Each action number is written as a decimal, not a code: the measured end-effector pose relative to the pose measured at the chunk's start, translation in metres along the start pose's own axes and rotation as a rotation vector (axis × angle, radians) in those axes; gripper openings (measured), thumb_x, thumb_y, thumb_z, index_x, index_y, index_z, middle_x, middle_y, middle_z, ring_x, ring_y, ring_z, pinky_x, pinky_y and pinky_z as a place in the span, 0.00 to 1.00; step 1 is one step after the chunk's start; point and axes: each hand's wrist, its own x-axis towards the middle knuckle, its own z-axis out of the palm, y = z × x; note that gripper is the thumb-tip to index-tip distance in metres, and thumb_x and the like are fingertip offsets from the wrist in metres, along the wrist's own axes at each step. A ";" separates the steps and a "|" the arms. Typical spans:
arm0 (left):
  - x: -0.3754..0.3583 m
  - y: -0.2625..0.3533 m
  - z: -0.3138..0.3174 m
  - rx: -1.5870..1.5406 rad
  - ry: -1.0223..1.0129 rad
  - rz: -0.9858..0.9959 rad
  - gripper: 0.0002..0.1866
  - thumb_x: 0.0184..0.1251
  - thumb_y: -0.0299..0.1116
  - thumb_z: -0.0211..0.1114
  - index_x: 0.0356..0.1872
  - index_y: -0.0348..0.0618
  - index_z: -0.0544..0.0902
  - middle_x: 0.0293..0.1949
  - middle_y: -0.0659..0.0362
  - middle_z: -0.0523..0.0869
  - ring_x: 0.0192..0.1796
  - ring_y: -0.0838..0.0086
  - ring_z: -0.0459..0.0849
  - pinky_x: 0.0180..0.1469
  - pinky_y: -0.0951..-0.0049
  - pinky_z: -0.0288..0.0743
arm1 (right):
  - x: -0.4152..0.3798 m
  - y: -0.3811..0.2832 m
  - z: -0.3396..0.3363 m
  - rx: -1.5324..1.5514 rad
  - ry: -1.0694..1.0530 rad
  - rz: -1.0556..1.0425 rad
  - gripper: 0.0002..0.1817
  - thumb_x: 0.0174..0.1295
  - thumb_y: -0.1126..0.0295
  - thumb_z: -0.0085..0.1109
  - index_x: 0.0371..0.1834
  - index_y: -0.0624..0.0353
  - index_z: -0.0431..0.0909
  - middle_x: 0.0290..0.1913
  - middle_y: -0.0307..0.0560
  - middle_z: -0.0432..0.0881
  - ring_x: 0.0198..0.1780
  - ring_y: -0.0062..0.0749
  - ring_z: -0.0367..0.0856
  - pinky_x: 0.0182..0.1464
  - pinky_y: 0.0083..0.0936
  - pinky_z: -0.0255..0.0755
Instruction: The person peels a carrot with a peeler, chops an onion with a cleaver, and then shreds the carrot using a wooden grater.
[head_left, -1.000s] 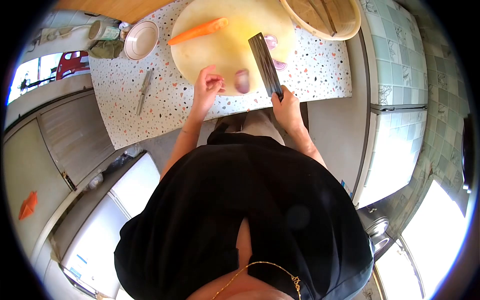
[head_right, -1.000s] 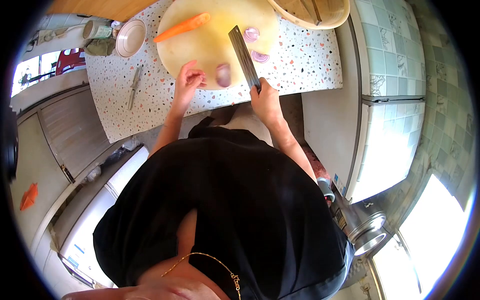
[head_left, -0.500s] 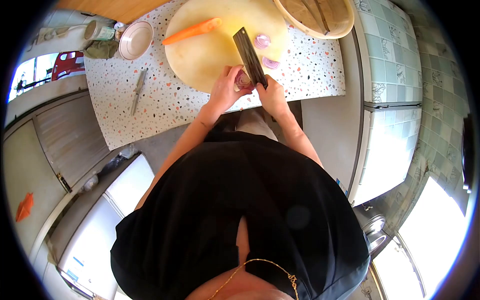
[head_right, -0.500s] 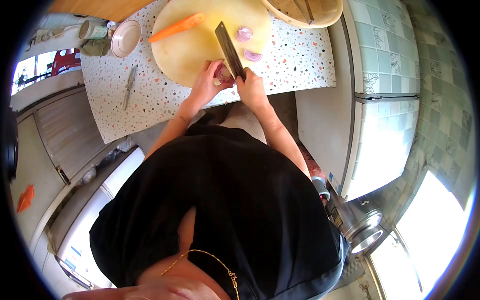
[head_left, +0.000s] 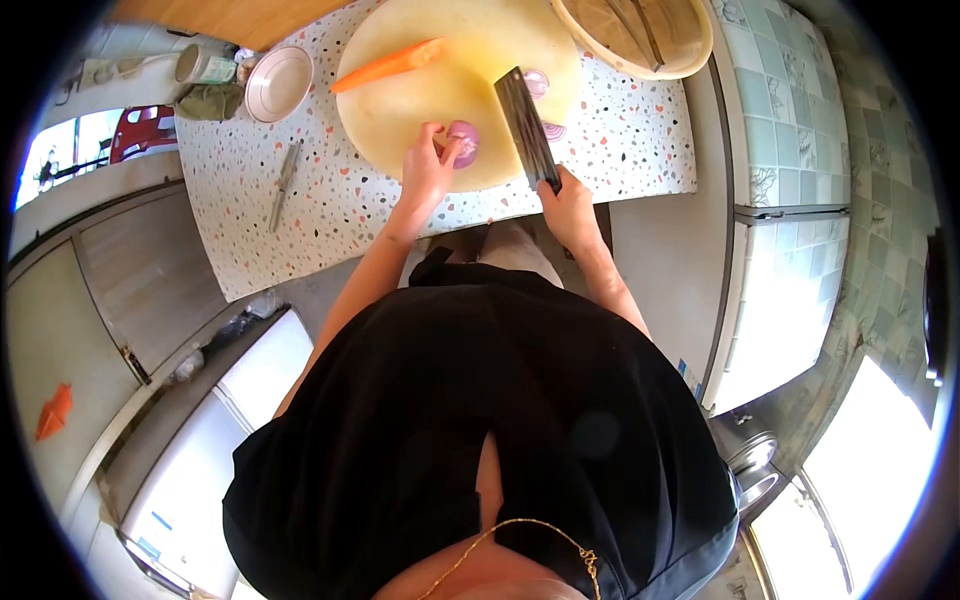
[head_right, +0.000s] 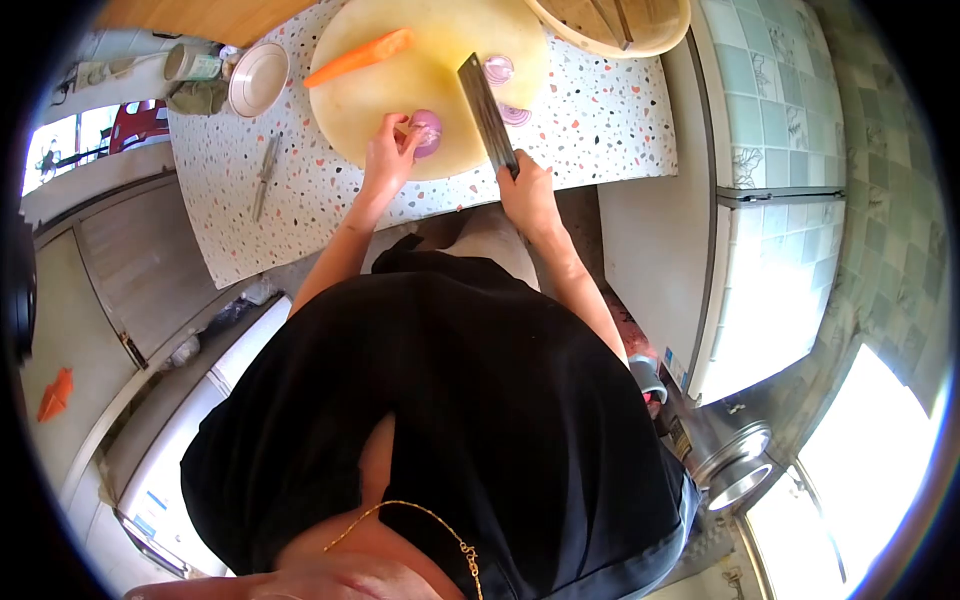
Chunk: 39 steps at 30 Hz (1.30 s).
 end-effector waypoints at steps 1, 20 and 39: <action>0.000 -0.002 0.000 -0.056 -0.030 -0.030 0.21 0.63 0.36 0.69 0.52 0.38 0.73 0.27 0.47 0.81 0.26 0.58 0.83 0.31 0.59 0.75 | -0.004 -0.002 0.002 0.013 -0.007 -0.011 0.12 0.62 0.70 0.55 0.38 0.72 0.73 0.28 0.70 0.78 0.33 0.62 0.80 0.37 0.42 0.73; -0.003 0.004 -0.001 0.116 0.075 0.292 0.36 0.41 0.29 0.78 0.53 0.38 0.68 0.52 0.44 0.72 0.52 0.50 0.77 0.55 0.58 0.73 | -0.001 -0.023 0.031 -0.170 0.026 -0.196 0.23 0.61 0.69 0.60 0.57 0.61 0.65 0.44 0.65 0.80 0.41 0.60 0.81 0.42 0.47 0.75; -0.017 -0.005 -0.032 0.180 0.129 0.315 0.23 0.49 0.29 0.76 0.48 0.42 0.78 0.45 0.52 0.81 0.44 0.55 0.83 0.44 0.63 0.78 | -0.015 -0.007 0.039 0.155 -0.070 -0.055 0.13 0.64 0.71 0.58 0.47 0.68 0.74 0.27 0.63 0.81 0.30 0.54 0.84 0.34 0.37 0.75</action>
